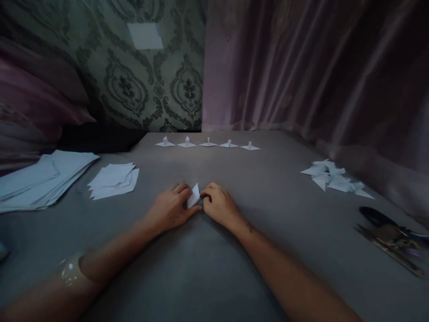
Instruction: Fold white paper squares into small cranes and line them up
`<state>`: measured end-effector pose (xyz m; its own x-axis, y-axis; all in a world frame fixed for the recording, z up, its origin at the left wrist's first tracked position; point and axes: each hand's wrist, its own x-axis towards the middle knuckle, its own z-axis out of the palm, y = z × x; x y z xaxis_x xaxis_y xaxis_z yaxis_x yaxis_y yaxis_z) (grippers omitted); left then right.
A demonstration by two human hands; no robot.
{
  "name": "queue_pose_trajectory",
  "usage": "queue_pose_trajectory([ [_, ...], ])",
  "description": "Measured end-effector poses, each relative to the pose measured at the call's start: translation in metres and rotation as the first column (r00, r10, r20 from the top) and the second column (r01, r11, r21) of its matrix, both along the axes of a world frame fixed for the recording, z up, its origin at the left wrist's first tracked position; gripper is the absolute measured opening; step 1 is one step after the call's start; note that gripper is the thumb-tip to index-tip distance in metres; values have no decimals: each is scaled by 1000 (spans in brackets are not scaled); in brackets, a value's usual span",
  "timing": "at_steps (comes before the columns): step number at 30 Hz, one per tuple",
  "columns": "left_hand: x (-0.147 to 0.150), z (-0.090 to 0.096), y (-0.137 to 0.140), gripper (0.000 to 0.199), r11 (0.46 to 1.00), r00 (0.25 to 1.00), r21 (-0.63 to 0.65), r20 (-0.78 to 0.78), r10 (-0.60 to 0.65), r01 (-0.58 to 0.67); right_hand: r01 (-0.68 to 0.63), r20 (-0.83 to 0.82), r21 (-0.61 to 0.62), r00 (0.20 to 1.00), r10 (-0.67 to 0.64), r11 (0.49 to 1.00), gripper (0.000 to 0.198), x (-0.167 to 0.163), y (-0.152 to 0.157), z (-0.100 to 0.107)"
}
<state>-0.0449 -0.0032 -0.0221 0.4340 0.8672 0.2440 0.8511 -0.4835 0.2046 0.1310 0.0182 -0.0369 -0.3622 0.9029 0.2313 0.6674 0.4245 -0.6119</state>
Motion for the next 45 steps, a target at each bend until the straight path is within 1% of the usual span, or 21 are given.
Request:
queue_pose_trajectory([
  [3, 0, 1, 0, 30, 999, 999, -23, -16, 37, -37, -65, -154, -28, 986, 60, 997, 35, -6, -1, -3],
  [5, -1, 2, 1, 22, 999, 999, -27, 25, 35, -34, -98, -239, -13, 967, 92, 995, 37, -9, -2, -2],
  [7, -4, 3, 4, 25, 999, 993, 1, 114, 32, -33, -55, -306, 3, 951, 53, 998, 36, -10, -2, -1],
  [9, -7, 5, 7, 28, 997, 959, -1, 273, 73, -75, 64, -380, -22, 923, -68, 998, 32, -10, 0, 2],
  [10, -7, 6, 8, 27, 993, 916, -45, 382, 121, -112, 123, -422, -58, 896, -136, 991, 30, -9, 1, 3],
  [11, -7, 8, 9, 27, 981, 846, -128, 498, 190, -145, 162, -464, -112, 864, -196, 980, 26, -9, 1, 6],
  [12, -6, 9, 9, 29, 957, 746, -241, 605, 278, -161, 177, -502, -180, 829, -246, 967, 23, -10, 2, 8],
  [14, -3, 11, 8, 34, 878, 503, -465, 734, 456, -118, 129, -566, -328, 766, -304, 936, 21, -12, 0, 13],
  [16, 2, 10, 6, 37, 810, 313, -586, 768, 559, -10, 22, -619, -426, 722, -309, 905, 28, -15, -3, 15],
  [18, 7, 6, 6, 37, 771, 221, -630, 769, 600, 98, -47, -651, -453, 700, -295, 890, 34, -17, -5, 14],
  [19, 8, 4, 6, 37, 754, 215, -643, 762, 611, 135, -52, -649, -449, 706, -286, 892, 34, -17, -5, 11],
  [21, 8, 0, 8, 34, 727, 277, -671, 733, 621, 147, -14, -597, -426, 756, -269, 905, 30, -15, -2, 5],
  [23, 5, -2, 10, 29, 743, 435, -666, 690, 578, 68, 42, -490, -370, 840, -233, 928, 22, -11, 2, -1],
  [24, 3, -3, 11, 26, 779, 534, -627, 662, 526, 12, 63, -423, -331, 882, -208, 942, 17, -9, 4, -2],
  [26, 0, -4, 10, 19, 878, 707, -475, 599, 375, -64, 88, -295, -254, 941, -164, 963, 9, -6, 7, -3],
  [27, -2, -4, 10, 20, 921, 771, -384, 565, 293, -68, 94, -239, -222, 960, -147, 970, 7, -6, 7, -2],
  [29, -3, -4, 8, 25, 967, 853, -255, 500, 152, -24, 91, -147, -163, 982, -116, 982, 9, -6, 5, 1],
  [31, -4, -5, 7, 29, 976, 895, -215, 443, 59, 42, 74, -64, -86, 995, -80, 994, 13, -5, 3, 4],
  [34, -7, -7, 9, 32, 970, 916, -219, 401, -11, 108, 41, 26, -2, 999, -41, 999, 17, 0, -1, 7],
  [40, -17, -8, 20, 30, 936, 905, -281, 418, -78, 211, -69, 77, -42, 994, 72, 997, 30, 10, -8, 11],
  [45, -22, -6, 24, 24, 918, 900, -335, 433, -50, 213, -56, 36, -43, 998, 58, 997, 18, 11, -10, 12],
])
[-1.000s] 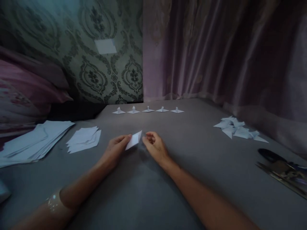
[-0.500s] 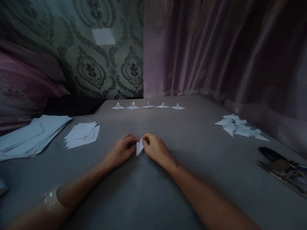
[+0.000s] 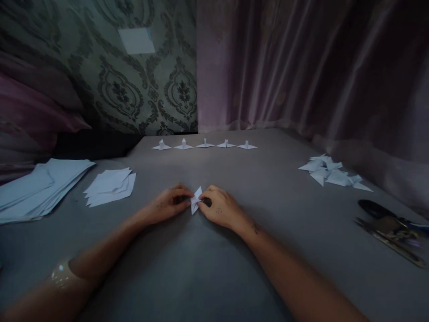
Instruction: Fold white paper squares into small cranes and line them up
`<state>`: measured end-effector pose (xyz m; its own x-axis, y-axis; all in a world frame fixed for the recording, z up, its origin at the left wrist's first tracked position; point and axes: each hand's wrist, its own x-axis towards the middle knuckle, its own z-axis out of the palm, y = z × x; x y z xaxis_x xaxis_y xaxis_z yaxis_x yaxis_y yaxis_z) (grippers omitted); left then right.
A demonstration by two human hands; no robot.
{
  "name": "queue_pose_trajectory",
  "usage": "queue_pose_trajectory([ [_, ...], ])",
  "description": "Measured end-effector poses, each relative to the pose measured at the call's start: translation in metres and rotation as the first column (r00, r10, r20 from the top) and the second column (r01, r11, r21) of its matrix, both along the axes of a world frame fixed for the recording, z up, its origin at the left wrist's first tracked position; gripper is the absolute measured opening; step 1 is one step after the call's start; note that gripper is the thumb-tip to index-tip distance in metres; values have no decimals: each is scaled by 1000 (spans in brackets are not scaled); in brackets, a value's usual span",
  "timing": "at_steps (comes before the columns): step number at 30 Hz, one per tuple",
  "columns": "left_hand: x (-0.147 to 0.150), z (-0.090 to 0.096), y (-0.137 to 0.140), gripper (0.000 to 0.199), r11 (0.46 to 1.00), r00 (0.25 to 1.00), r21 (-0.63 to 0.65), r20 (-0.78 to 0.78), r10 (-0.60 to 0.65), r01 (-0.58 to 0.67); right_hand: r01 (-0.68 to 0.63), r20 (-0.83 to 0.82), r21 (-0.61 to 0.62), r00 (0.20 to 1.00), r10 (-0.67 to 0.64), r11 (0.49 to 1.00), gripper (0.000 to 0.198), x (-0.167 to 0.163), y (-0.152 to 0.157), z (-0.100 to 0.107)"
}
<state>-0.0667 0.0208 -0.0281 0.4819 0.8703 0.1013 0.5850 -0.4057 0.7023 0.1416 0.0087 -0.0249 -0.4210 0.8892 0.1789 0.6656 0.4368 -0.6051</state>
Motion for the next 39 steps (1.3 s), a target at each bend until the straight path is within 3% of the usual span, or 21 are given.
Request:
queue_pose_trajectory([
  [4, 1, -1, 2, 20, 1000, 999, 25, 35, 5, -5, 5, -40, -10, 999, -5, 1000, 18, 0, 5, -3],
  [11, 9, 0, 4, 17, 993, 993, 25, 16, 117, -117, 84, -71, -73, 994, -89, 994, 17, -1, 13, -4],
  [16, 10, -1, 3, 15, 991, 990, -39, 55, 130, -128, 80, -82, -73, 993, -86, 994, 12, -2, 15, -7],
  [20, 9, -1, 1, 13, 995, 995, 42, -12, 94, -94, 60, -92, -60, 994, -65, 996, 4, -1, 14, -10],
  [25, 6, 3, -1, 16, 996, 999, 94, -44, 11, -6, 0, -58, -41, 998, -3, 999, 8, 3, 11, -7],
  [34, 6, 4, 4, 22, 999, 999, -11, 11, 48, -48, 53, -72, -98, 996, -60, 994, 13, 2, 16, -7],
  [39, 9, 2, 5, 24, 992, 992, -22, -38, 121, -121, 121, -91, -74, 988, -127, 990, 13, -2, 17, -11],
])
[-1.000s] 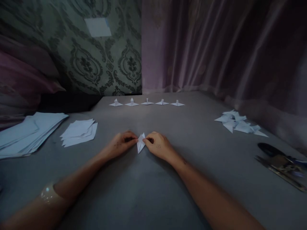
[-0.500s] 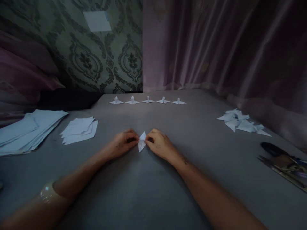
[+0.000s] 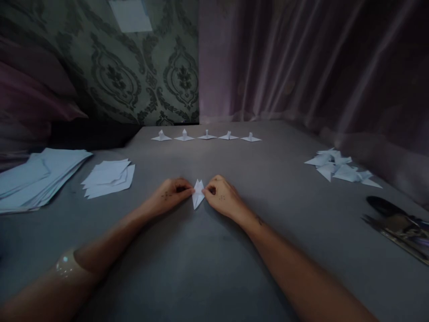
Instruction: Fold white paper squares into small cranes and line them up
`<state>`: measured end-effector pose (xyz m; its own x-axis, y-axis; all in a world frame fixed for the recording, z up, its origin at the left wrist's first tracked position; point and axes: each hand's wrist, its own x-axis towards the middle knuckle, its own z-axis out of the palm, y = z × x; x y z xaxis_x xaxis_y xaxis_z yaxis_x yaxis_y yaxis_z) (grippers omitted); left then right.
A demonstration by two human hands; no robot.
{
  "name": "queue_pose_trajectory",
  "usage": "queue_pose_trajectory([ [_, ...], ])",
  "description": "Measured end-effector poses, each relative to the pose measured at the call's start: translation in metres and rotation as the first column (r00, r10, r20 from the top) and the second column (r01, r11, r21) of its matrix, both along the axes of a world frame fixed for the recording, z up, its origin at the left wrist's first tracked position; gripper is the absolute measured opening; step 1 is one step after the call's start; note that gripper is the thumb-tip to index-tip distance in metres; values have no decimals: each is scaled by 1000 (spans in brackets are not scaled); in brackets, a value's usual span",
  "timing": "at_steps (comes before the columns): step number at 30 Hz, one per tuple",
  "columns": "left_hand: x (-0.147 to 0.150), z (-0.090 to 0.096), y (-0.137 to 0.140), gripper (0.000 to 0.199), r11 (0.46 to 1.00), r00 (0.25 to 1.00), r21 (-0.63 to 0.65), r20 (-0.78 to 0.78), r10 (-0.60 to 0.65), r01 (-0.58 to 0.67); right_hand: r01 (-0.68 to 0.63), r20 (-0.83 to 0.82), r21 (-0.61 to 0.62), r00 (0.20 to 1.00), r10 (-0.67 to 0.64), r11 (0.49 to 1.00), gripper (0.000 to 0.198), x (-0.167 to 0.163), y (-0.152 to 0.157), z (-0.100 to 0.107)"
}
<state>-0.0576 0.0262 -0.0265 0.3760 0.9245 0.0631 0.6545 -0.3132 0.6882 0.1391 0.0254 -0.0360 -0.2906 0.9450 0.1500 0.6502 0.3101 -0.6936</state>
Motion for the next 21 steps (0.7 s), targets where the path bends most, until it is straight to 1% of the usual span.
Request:
queue_pose_trajectory([
  [5, 3, 3, 0, 23, 997, 996, -16, -47, 69, -70, 39, 1, -13, 999, -39, 999, 15, -3, 2, -1],
  [12, 4, 0, 3, 19, 998, 997, 28, -52, 63, -61, 52, -30, -43, 998, -53, 998, 15, -5, 5, -3],
  [15, 5, 2, 3, 17, 999, 998, 40, -57, 29, -27, 47, -31, -51, 998, -49, 998, 15, -5, 5, -2],
  [21, 5, 6, 5, 18, 1000, 999, -4, -49, -4, 4, 44, 0, -72, 999, -44, 996, 13, -7, 4, 1],
])
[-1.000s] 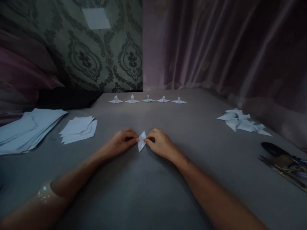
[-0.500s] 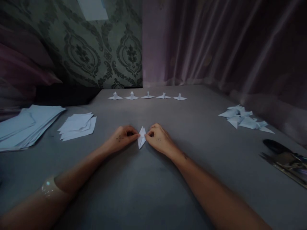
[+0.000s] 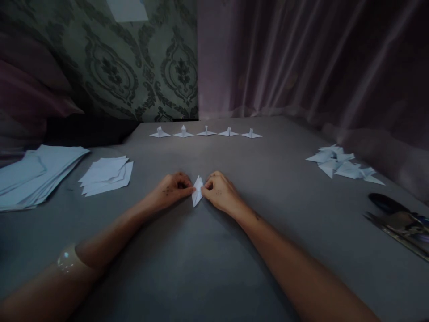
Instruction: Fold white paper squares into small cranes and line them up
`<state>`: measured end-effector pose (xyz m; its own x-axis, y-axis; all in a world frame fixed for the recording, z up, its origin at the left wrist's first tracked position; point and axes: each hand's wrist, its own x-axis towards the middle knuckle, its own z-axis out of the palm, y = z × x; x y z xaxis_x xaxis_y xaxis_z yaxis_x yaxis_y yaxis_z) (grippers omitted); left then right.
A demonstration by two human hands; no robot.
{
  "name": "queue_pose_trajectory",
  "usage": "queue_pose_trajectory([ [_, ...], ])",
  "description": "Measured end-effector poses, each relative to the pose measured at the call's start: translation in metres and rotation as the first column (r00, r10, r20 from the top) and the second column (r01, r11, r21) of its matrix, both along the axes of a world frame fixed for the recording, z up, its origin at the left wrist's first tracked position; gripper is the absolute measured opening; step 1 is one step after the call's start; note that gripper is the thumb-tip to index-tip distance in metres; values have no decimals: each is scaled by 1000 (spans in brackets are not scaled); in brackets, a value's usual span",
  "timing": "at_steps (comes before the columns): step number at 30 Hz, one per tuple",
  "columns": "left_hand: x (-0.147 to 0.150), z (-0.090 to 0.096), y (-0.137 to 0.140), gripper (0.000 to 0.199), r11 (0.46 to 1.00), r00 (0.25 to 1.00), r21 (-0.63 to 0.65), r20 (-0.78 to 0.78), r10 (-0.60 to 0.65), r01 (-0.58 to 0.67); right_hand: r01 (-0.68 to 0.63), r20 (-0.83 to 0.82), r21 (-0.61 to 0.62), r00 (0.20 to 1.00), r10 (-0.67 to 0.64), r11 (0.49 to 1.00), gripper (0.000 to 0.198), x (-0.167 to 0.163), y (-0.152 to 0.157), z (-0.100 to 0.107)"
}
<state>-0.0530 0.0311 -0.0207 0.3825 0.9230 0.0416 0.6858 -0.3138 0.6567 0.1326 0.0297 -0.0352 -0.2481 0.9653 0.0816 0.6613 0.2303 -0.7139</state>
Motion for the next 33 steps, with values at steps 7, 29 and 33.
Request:
queue_pose_trajectory([
  [7, -1, -7, 1, 14, 995, 997, 54, 7, 82, -82, 9, 42, 14, 999, -10, 1000, 11, -1, -1, -2],
  [29, -13, -2, -26, 36, 945, 960, 252, -238, -151, 211, -264, 593, 156, 795, 124, 952, 35, -3, -56, 29],
  [33, -12, 0, -18, 28, 996, 1000, 86, -1, 30, -30, -232, 513, 173, 851, 114, 957, 31, 0, -50, 23],
])
